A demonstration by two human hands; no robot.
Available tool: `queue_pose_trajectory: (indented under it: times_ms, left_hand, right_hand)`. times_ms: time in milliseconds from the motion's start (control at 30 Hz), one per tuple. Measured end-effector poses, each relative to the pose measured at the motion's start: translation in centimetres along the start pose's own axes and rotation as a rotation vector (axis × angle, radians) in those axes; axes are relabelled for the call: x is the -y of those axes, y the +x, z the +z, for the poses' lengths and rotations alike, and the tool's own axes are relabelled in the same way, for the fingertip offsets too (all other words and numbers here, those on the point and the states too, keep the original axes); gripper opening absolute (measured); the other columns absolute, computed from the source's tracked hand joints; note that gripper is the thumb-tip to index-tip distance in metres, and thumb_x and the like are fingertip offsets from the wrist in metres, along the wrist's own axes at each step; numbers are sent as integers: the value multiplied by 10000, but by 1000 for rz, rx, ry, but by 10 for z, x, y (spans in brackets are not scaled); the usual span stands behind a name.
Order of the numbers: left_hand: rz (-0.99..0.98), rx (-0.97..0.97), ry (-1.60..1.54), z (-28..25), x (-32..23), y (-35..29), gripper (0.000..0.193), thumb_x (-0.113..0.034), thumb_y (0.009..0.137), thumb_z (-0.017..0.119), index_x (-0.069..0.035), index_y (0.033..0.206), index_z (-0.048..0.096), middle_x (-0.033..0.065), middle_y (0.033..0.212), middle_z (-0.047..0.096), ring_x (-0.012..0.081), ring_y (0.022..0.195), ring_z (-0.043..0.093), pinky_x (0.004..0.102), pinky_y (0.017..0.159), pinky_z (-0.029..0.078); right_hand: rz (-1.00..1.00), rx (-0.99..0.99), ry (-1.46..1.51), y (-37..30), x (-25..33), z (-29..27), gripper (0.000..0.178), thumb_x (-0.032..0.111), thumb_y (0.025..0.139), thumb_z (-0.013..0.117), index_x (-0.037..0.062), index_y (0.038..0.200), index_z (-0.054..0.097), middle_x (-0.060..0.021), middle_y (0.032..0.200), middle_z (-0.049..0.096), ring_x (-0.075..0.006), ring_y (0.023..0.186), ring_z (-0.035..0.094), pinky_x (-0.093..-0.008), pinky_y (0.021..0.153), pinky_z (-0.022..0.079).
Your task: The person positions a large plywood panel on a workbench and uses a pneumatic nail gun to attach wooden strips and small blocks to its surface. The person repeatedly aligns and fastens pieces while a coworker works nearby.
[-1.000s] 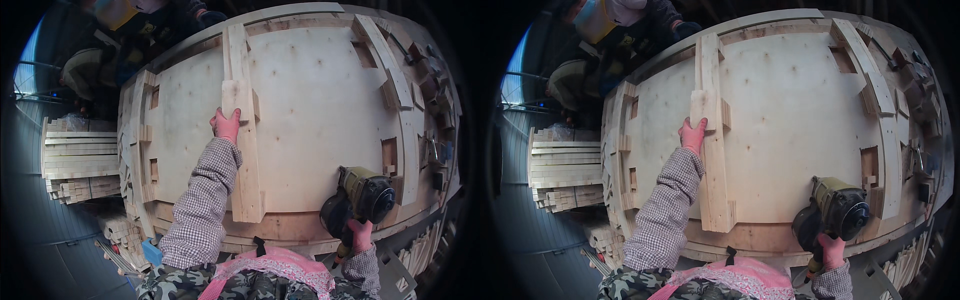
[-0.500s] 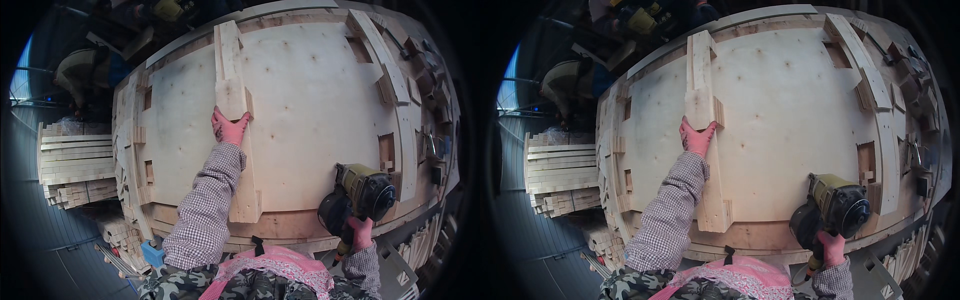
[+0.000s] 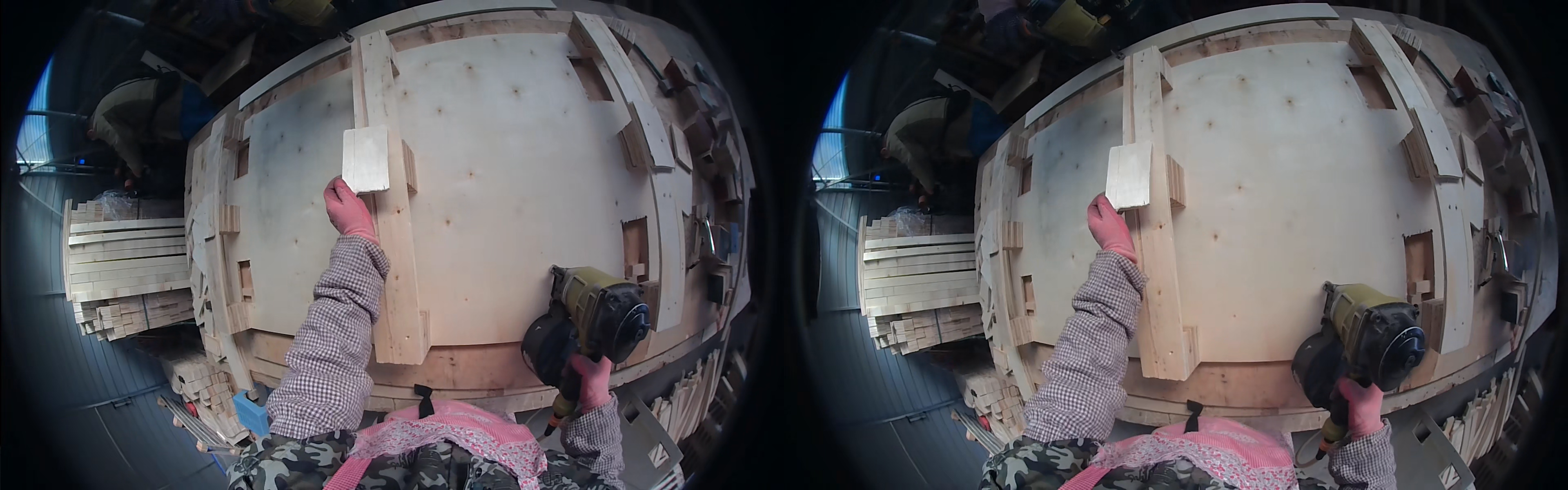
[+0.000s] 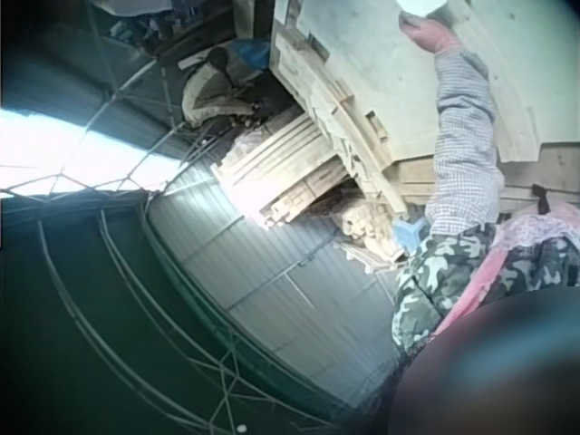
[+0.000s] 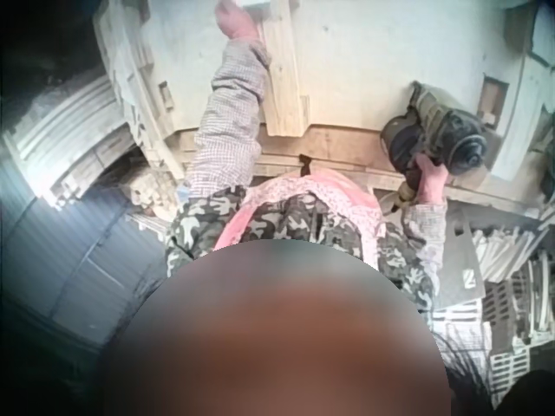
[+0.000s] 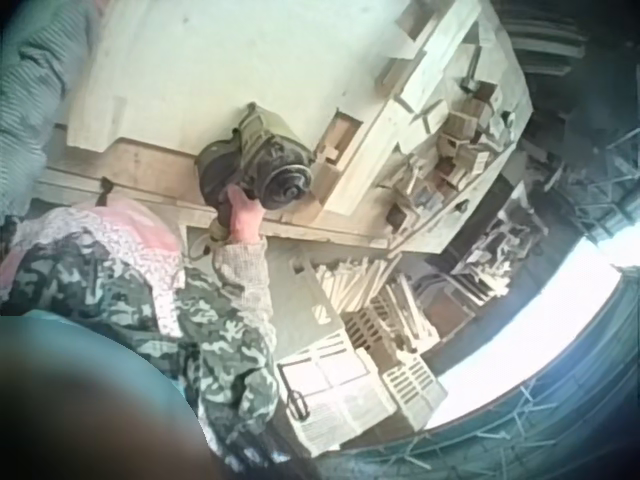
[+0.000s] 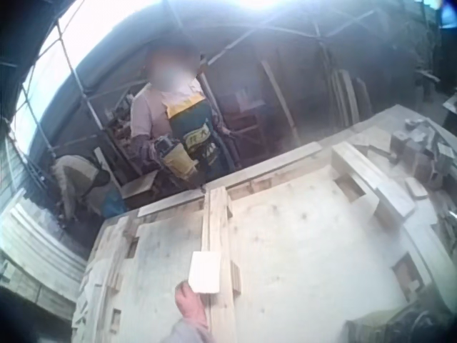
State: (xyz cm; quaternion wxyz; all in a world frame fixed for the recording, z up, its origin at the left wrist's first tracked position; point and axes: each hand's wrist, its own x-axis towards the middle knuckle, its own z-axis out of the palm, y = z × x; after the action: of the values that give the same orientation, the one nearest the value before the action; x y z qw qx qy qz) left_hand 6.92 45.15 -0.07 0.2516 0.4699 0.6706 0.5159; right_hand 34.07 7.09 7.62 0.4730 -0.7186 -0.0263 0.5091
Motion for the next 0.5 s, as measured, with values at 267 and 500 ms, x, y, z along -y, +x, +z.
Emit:
queue_pose_trajectory:
  times_ms: [267,500]
  left_hand:
    - [-45,126,-22,5,-1,-15,584,-331,875,615,-9,1307,390,186,1346,376,276,1191,432,356,905,441]
    - [45,332,510,7,-22,-30,1081,-483,639,781,28,1399,209,245,1400,309,364,1299,325,411,1056,320]
  right_hand:
    - [-68,28,33,5,-10,-4,134,-38,701,541,-4,828,569,-72,656,561,-181,532,570,-275,480,446]
    - [-46,20,8,5,-12,-6,166,-43,704,542,-4,863,569,-72,676,563,-185,539,574,-277,482,452]
